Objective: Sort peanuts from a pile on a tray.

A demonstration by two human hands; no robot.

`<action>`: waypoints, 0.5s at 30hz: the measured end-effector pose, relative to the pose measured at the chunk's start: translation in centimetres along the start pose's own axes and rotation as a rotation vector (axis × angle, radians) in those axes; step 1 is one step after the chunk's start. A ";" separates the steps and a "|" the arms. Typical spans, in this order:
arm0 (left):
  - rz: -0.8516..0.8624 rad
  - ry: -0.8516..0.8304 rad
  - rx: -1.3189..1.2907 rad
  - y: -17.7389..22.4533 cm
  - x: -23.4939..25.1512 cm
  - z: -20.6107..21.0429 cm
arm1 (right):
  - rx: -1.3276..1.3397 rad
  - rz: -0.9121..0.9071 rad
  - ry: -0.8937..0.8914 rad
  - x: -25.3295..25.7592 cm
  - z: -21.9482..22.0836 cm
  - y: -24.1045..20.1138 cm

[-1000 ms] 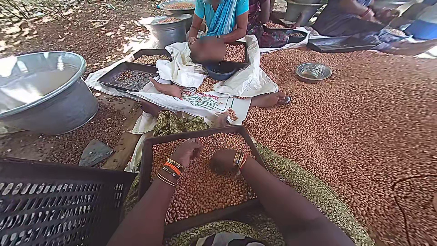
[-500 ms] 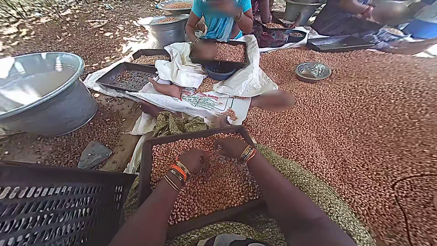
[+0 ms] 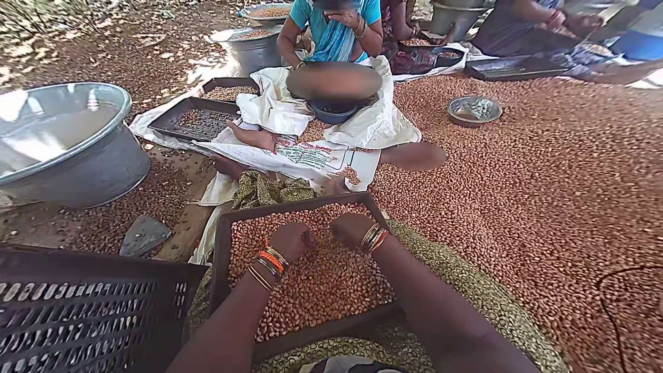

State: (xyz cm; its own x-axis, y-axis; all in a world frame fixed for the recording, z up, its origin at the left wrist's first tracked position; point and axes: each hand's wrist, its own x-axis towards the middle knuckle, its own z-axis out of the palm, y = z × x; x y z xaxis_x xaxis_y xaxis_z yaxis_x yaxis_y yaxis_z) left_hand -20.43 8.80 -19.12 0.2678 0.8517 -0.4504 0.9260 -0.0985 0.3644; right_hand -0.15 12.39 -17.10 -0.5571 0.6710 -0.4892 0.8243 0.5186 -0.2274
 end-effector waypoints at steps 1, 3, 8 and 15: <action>-0.028 0.030 -0.015 -0.1 0.0 -0.3 | 0.051 -0.089 0.048 0.3 0.4 0.0; -0.041 0.046 -0.039 -0.5 0.0 -0.9 | 0.167 -0.297 0.112 1.3 1.6 -0.7; 0.154 -0.167 0.088 -1.1 0.3 -0.2 | 0.086 -0.215 0.016 2.4 3.5 -3.4; -0.028 -0.095 0.176 -2.2 -0.4 -1.6 | 0.106 -0.160 0.022 2.1 1.9 -1.2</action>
State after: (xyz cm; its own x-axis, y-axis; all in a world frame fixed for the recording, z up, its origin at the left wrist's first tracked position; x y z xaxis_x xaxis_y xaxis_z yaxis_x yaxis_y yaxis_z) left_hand -22.98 9.52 -18.39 0.2577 0.8040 -0.5358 0.9634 -0.1712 0.2064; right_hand -2.14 12.15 -19.42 -0.6831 0.5964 -0.4216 0.7304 0.5614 -0.3891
